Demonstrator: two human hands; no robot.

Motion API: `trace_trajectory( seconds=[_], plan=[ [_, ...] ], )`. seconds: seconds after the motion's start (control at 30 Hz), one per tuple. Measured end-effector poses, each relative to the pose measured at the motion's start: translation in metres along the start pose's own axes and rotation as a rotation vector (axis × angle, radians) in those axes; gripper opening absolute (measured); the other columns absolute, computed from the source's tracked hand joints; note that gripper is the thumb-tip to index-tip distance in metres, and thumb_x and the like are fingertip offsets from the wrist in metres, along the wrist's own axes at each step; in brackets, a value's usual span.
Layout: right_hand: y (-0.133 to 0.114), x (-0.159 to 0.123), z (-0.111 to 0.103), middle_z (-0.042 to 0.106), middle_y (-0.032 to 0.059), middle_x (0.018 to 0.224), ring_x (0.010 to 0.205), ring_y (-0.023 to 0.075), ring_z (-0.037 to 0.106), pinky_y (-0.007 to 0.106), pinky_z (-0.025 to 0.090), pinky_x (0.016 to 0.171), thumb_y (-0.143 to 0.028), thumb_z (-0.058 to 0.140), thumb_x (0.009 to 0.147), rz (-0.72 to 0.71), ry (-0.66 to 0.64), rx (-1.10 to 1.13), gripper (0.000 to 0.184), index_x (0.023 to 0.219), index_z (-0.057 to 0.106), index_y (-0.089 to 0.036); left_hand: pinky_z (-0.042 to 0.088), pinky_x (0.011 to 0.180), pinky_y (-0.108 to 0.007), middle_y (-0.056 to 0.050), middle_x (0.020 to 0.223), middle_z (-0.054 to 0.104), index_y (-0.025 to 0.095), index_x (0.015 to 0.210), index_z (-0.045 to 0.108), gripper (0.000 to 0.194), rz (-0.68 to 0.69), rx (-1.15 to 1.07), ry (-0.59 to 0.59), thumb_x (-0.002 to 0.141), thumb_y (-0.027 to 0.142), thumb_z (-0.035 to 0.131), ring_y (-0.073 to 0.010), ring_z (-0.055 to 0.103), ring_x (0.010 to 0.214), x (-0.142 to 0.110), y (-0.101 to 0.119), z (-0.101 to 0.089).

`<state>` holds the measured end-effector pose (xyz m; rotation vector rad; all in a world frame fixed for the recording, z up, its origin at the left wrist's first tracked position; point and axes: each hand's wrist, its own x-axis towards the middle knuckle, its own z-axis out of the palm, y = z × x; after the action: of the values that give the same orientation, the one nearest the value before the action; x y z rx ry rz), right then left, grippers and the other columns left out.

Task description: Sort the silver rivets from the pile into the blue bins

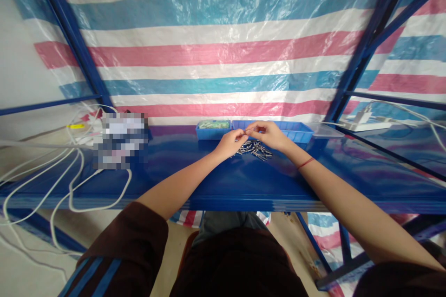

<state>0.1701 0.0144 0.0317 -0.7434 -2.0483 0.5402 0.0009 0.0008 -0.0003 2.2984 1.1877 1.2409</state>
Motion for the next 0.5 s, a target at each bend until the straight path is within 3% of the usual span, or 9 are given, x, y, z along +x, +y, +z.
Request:
trace_trajectory(
  seconds=[0.17,0.27,0.4,0.5],
  plan=[
    [-0.001,-0.002,-0.003,0.069,0.0074,0.083,0.069,0.0156,0.058,0.030,0.045,0.065,-0.035,0.057,0.078,-0.057,0.031,-0.136,0.024,0.084,0.068,-0.015,0.046,0.078,-0.028,-0.002,0.082,0.064,0.017,0.081,0.060,0.012,0.039,-0.025,0.178,0.081,0.028,0.057,-0.0142,0.059,0.079,0.003,-0.005,-0.001],
    [0.002,-0.003,-0.006,0.069,0.0074,0.083,0.070,0.0157,0.058,0.030,0.045,0.066,-0.033,0.055,0.078,-0.051,0.024,-0.250,0.022,0.081,0.068,-0.015,0.046,0.078,-0.028,-0.003,0.082,0.063,0.016,0.081,0.060,0.013,0.037,-0.002,0.213,0.080,0.029,0.058,-0.0139,0.059,0.078,0.003,-0.006,-0.002],
    [0.013,0.001,-0.012,0.068,0.0067,0.078,0.068,0.0163,0.059,0.030,0.045,0.067,-0.038,0.052,0.080,0.028,-0.011,-0.241,0.027,0.078,0.067,-0.015,0.047,0.081,-0.031,-0.007,0.091,0.064,0.014,0.099,0.059,0.028,-0.045,0.066,0.135,0.080,0.036,0.058,-0.0168,0.060,0.085,0.002,-0.007,0.000],
    [0.024,0.004,-0.028,0.068,0.0075,0.076,0.064,0.0167,0.059,0.030,0.045,0.064,-0.040,0.052,0.078,0.169,0.138,-0.235,0.030,0.078,0.066,-0.014,0.045,0.089,-0.037,-0.010,0.103,0.062,0.016,0.116,0.055,0.046,-0.080,0.211,-0.013,0.080,0.045,0.056,-0.0228,0.057,0.100,-0.002,-0.008,0.001]
  ],
)
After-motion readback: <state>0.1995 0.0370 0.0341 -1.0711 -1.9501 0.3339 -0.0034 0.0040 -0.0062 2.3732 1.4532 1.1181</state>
